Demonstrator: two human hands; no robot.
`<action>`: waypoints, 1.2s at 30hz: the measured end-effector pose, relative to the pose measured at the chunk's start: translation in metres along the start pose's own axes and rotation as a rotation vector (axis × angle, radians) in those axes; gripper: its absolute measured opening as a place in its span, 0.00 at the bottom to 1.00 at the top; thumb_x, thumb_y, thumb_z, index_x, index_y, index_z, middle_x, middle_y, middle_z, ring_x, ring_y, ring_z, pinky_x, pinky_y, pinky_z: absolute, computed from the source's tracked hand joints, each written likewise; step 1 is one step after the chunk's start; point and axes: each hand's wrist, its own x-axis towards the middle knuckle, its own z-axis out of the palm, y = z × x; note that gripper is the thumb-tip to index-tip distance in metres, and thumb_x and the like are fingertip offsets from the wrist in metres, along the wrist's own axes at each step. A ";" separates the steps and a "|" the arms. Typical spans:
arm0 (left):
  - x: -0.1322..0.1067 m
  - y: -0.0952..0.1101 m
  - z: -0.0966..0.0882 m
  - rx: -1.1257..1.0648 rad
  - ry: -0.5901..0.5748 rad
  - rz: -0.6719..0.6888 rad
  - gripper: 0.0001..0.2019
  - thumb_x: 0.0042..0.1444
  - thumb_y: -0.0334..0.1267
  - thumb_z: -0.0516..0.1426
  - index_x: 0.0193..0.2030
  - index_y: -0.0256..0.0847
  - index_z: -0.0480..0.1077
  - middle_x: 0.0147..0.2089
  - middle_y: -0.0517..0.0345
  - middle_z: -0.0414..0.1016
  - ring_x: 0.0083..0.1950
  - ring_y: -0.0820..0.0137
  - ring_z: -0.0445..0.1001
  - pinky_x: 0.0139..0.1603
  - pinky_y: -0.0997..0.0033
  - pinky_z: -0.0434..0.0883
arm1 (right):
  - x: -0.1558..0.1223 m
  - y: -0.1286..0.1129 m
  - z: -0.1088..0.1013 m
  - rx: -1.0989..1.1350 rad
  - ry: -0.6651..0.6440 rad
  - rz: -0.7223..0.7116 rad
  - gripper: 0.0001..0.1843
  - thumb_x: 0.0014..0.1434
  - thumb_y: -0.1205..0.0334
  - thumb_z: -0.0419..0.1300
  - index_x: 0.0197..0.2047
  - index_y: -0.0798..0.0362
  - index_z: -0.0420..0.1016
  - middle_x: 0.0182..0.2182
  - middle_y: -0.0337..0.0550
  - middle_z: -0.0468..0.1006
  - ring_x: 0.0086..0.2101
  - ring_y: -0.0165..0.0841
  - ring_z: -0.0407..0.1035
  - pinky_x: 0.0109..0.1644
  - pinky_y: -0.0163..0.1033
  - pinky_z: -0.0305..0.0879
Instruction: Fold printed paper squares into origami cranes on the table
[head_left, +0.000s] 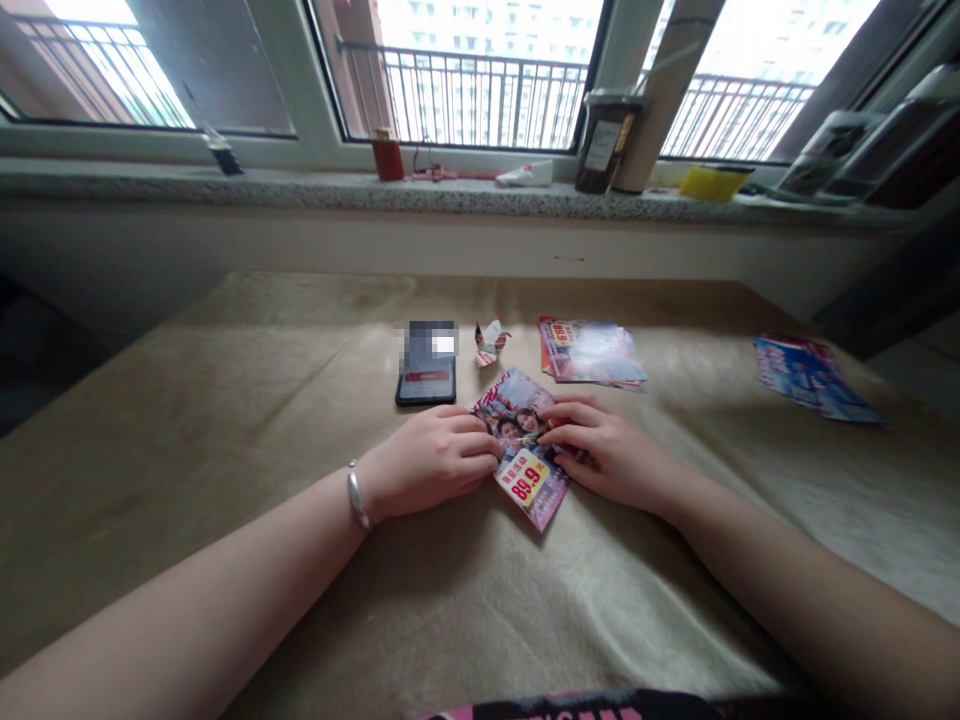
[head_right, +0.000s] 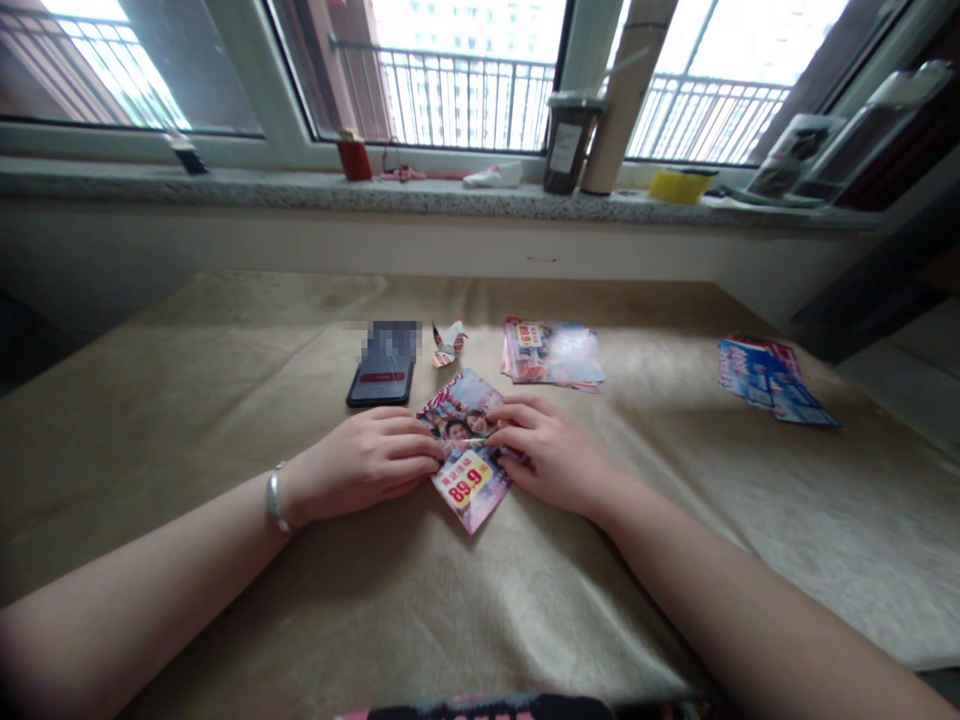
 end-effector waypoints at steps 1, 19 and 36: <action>-0.001 0.000 0.000 0.008 -0.004 -0.021 0.10 0.64 0.35 0.48 0.40 0.42 0.71 0.45 0.60 0.76 0.45 0.69 0.72 0.49 0.66 0.67 | 0.000 0.000 0.000 0.008 -0.007 -0.012 0.11 0.55 0.67 0.58 0.42 0.48 0.76 0.49 0.42 0.74 0.53 0.39 0.62 0.58 0.50 0.62; -0.004 -0.001 0.004 0.067 -0.107 -0.258 0.07 0.57 0.37 0.52 0.39 0.41 0.70 0.39 0.56 0.74 0.39 0.66 0.72 0.40 0.65 0.68 | -0.002 0.000 0.000 0.043 -0.103 -0.170 0.14 0.60 0.59 0.57 0.49 0.50 0.74 0.50 0.44 0.75 0.51 0.37 0.66 0.55 0.48 0.64; -0.004 0.002 0.007 -0.080 -0.063 -0.191 0.11 0.62 0.37 0.48 0.38 0.40 0.71 0.40 0.53 0.73 0.41 0.68 0.70 0.43 0.66 0.68 | 0.003 -0.006 0.005 0.050 -0.002 -0.184 0.08 0.57 0.69 0.55 0.36 0.50 0.75 0.39 0.41 0.79 0.42 0.33 0.71 0.46 0.41 0.70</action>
